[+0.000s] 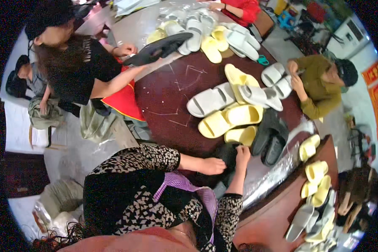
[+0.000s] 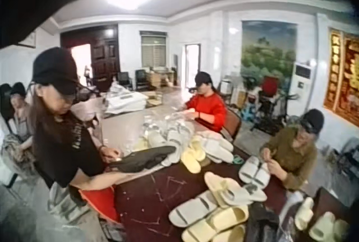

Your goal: The person pairs slippers together by threading plastic ties through each pair and fastening them by hand.

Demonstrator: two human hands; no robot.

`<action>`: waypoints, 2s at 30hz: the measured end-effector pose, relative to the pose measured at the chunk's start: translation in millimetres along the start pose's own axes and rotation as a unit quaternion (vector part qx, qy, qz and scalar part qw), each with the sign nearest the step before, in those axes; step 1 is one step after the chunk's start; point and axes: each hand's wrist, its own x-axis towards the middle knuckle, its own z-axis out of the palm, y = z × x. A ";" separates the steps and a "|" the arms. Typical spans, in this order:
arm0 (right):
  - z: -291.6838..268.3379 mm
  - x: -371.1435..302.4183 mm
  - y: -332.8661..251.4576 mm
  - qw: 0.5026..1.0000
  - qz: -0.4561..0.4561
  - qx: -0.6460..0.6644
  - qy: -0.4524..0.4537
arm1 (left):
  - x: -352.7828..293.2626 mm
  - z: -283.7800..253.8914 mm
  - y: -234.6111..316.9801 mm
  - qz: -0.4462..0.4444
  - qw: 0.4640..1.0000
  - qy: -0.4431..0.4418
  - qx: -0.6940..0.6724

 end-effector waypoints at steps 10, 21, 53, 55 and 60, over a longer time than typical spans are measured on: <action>-3.3 -33.5 -10.4 0.969 0.018 0.184 0.165 | 36.8 -54.6 20.3 -0.129 0.986 0.043 -0.100; 15.1 -92.6 -58.0 0.947 0.026 0.271 0.174 | 56.0 -38.5 -15.2 -0.364 0.862 0.048 -0.351; -11.3 -131.6 -61.1 0.963 0.111 0.185 0.159 | 52.5 -52.7 1.5 -0.485 0.580 -0.025 -0.654; -12.5 -134.6 -65.2 0.964 0.118 0.178 0.157 | 51.0 -53.1 1.6 -0.475 0.577 -0.034 -0.663; -18.6 -137.9 -70.3 0.966 0.112 0.167 0.164 | 49.9 -55.9 3.2 -0.443 0.597 -0.059 -0.666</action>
